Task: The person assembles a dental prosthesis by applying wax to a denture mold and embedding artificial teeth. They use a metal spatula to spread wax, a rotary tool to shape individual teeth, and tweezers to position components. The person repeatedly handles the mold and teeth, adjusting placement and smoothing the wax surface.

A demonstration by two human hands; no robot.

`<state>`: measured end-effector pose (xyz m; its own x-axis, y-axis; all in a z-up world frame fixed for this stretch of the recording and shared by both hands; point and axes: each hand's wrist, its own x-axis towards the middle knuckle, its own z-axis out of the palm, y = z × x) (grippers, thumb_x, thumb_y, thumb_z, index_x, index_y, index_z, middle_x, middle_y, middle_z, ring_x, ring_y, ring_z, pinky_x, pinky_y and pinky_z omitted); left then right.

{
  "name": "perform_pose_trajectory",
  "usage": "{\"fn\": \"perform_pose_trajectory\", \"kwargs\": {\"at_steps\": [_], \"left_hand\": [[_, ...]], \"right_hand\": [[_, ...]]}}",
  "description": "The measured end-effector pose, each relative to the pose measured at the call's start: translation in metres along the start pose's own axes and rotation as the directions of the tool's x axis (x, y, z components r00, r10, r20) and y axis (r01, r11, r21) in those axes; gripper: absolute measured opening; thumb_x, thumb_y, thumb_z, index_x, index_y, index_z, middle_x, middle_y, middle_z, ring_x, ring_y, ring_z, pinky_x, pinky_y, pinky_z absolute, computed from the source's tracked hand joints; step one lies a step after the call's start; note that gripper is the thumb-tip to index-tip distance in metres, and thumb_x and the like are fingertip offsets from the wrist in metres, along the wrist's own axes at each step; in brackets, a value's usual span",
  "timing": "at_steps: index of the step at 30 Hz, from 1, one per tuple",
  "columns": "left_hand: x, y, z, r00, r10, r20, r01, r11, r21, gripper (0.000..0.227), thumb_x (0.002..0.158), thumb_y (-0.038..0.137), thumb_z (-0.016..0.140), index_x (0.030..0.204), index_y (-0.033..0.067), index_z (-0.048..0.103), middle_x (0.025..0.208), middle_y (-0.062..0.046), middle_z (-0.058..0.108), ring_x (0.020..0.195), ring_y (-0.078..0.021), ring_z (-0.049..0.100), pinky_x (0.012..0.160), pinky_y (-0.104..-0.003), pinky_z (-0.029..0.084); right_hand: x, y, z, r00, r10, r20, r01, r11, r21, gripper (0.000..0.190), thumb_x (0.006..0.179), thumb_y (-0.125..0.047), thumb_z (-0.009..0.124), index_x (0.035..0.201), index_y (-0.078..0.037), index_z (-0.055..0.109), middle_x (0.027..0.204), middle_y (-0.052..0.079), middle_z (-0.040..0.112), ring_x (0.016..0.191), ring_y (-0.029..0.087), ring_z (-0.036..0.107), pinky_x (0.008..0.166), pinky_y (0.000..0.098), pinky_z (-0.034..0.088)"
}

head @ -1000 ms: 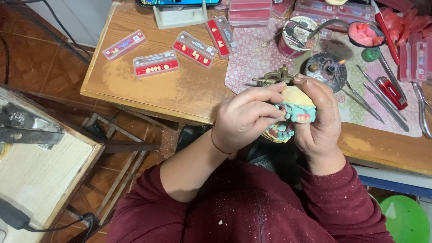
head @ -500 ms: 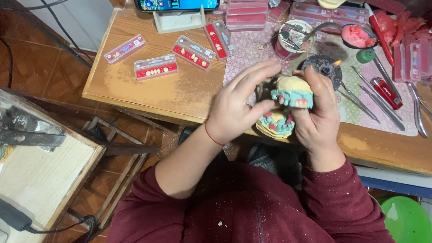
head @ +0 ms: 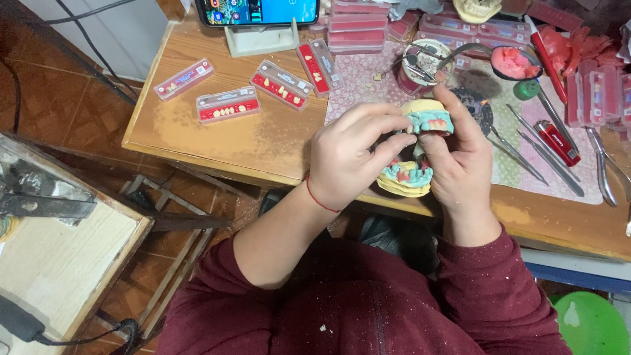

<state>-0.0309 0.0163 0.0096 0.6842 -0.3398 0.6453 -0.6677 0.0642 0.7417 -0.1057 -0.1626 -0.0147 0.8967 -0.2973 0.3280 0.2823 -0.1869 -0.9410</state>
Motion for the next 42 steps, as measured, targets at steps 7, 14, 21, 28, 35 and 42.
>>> {"fn": "perform_pose_trajectory", "kwargs": {"at_steps": [7,14,21,28,35,42], "left_hand": [[-0.002,0.000,0.006,1.000,0.006,-0.031,-0.006,1.000,0.005,0.017,0.093,0.011,0.082,0.107,0.0068,0.073,0.111,-0.005,0.072,0.094,-0.0158,0.074,0.072,-0.025,0.061],[-0.001,0.002,0.007,0.999,-0.029,-0.026,0.029,0.999,-0.022,0.015,0.092,0.008,0.082,0.105,0.0063,0.073,0.111,-0.007,0.071,0.095,-0.0165,0.073,0.075,-0.026,0.060],[-0.001,0.000,0.007,0.999,0.022,-0.035,-0.020,0.999,0.042,0.018,0.092,0.007,0.082,0.107,0.0054,0.073,0.114,-0.007,0.071,0.097,-0.0172,0.073,0.083,-0.027,0.061],[-0.006,-0.012,0.002,0.992,-0.122,-0.019,0.117,0.980,-0.158,0.018,0.091,0.000,0.080,0.108,0.0021,0.075,0.119,-0.008,0.069,0.103,-0.0149,0.070,0.090,-0.026,0.058],[-0.021,-0.030,-0.004,0.925,-0.370,0.084,0.327,0.663,-0.673,0.019,0.090,-0.008,0.073,0.108,-0.0025,0.075,0.133,-0.010,0.060,0.118,-0.0175,0.061,0.106,-0.032,0.050],[-0.031,-0.009,-0.017,0.937,-0.338,0.085,0.251,0.488,-0.836,0.016,0.091,-0.002,0.072,0.106,0.0012,0.075,0.133,-0.011,0.060,0.128,-0.0206,0.053,0.120,-0.036,0.039]], "right_hand": [[-0.001,0.000,-0.001,0.999,-0.041,0.020,0.041,0.999,-0.036,0.051,0.109,0.001,0.062,0.157,0.000,0.048,0.139,0.005,0.062,0.127,0.013,0.060,0.113,0.0287,0.048],[0.000,0.000,-0.001,0.999,-0.045,0.007,0.045,0.997,-0.062,0.052,0.108,0.002,0.062,0.158,-0.001,0.046,0.144,0.006,0.061,0.130,0.013,0.059,0.115,0.0290,0.048],[0.001,-0.001,-0.001,1.000,-0.030,0.003,0.031,0.998,-0.047,0.054,0.107,0.003,0.060,0.159,-0.001,0.045,0.145,0.007,0.060,0.131,0.013,0.058,0.116,0.0290,0.047],[0.003,-0.015,-0.005,0.997,-0.073,0.023,0.077,0.974,-0.215,0.060,0.105,-0.001,0.064,0.160,-0.002,0.041,0.145,0.010,0.059,0.132,0.016,0.058,0.115,0.0295,0.046],[-0.004,-0.015,-0.015,0.969,-0.237,0.071,0.243,0.965,-0.100,0.062,0.104,-0.005,0.061,0.162,-0.002,0.037,0.148,0.009,0.049,0.140,0.017,0.051,0.123,0.0301,0.041],[-0.038,-0.063,-0.002,0.930,-0.344,-0.132,0.290,0.904,-0.314,0.012,0.110,-0.005,0.059,0.120,-0.003,0.065,0.102,0.005,0.064,0.082,0.013,0.061,0.078,0.0238,0.050]]}}
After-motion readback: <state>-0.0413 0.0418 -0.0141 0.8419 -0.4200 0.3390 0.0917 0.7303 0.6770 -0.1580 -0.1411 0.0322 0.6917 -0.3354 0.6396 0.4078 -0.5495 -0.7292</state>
